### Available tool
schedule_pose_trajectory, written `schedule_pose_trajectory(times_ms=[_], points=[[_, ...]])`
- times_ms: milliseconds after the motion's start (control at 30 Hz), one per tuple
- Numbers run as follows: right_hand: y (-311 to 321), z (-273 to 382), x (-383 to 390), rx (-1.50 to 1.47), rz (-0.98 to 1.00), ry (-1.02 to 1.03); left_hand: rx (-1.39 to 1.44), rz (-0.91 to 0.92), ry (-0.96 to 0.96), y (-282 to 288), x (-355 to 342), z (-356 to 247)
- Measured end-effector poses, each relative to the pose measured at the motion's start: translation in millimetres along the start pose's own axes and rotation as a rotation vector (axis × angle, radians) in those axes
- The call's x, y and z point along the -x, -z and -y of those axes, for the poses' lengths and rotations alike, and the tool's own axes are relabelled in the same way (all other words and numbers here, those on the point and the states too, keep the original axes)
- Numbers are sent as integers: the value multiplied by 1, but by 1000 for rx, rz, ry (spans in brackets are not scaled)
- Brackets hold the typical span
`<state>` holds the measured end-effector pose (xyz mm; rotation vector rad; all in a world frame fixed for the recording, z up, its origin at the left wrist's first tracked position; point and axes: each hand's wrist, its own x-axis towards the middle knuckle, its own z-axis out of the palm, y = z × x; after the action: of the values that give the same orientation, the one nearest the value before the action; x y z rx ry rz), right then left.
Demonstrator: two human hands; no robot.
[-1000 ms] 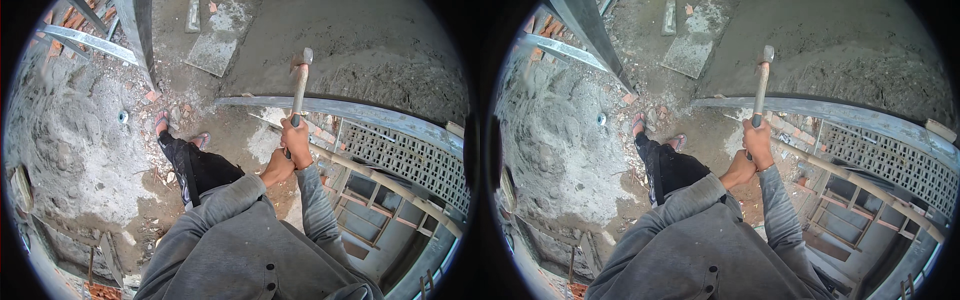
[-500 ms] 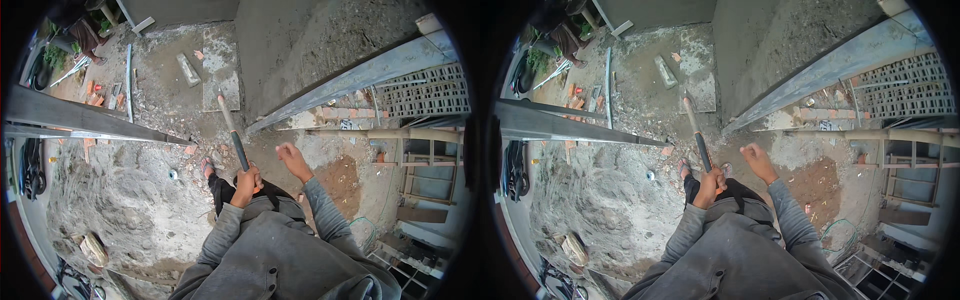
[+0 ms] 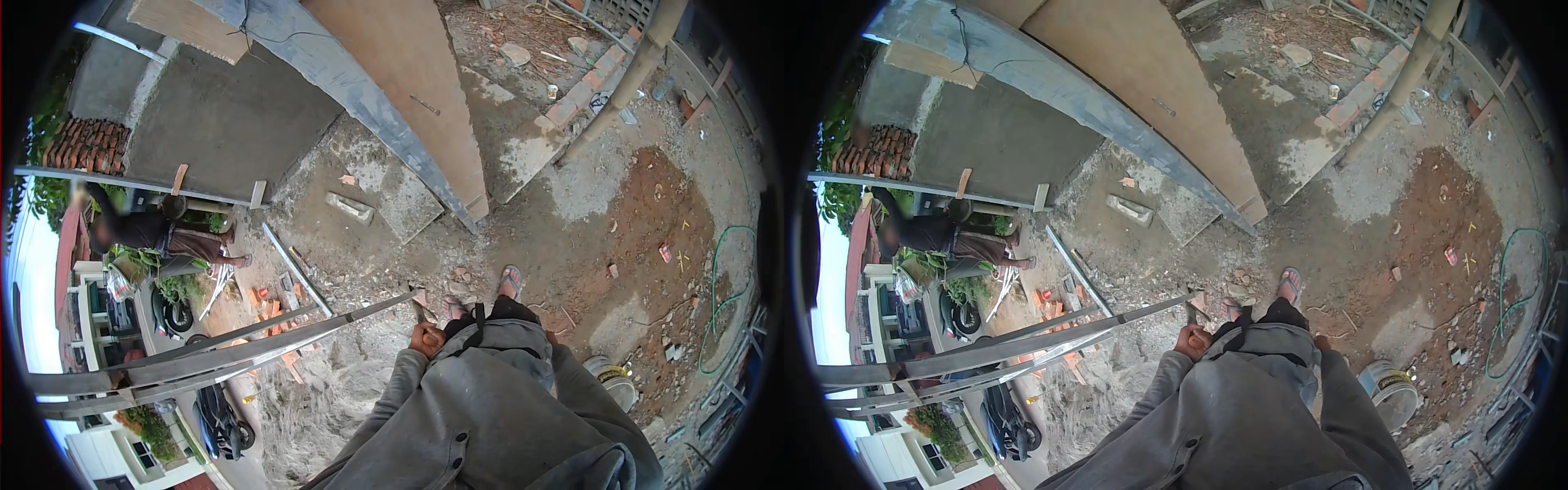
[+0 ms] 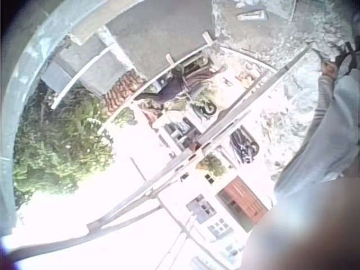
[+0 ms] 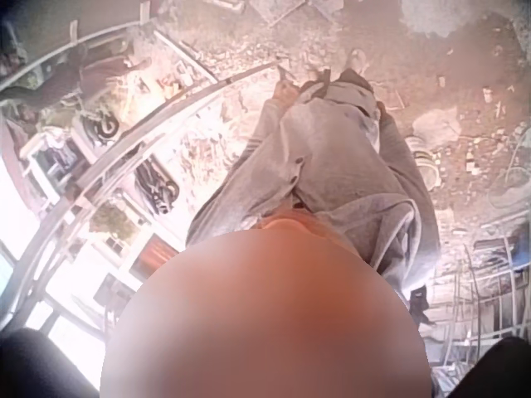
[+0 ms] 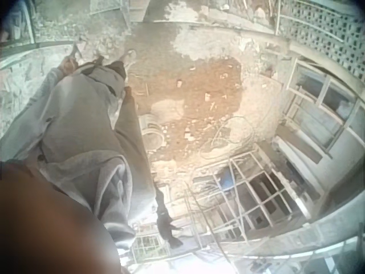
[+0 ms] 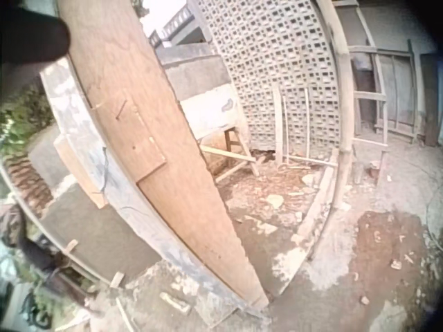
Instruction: Using an axe-like tool to roughen or level a newly plastered wall while another worker applies mortar.
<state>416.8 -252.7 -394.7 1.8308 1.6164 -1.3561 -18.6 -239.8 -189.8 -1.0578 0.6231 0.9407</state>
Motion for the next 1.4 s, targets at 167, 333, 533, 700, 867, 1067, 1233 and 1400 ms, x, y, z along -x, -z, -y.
schedule_pose_trajectory(times_ms=[167, 333, 533, 700, 867, 1067, 1233, 1400], points=[[5, 12, -15, -1, -5, 205, -192, -95, -139, 5, -10, -22], [50, 41, -22, 158, 32, 332, -155, -109, -128, -11, -9, -16], [173, 123, 5, -941, 7, -155, -134, -108, -15, -23, -5, 1], [194, 166, 5, -284, -269, 106, -330, -34, -76, -16, -16, 7], [182, 189, 43, 391, 77, 493, -501, -65, -212, -18, -28, 17], [162, 117, 17, -105, -180, -23, -331, -135, -326, -28, -31, 46], [189, 78, 19, -52, 47, 540, -448, -40, -336, -20, -33, 57], [225, 102, 10, -454, 72, -109, -569, -58, -457, -14, -37, 73]])
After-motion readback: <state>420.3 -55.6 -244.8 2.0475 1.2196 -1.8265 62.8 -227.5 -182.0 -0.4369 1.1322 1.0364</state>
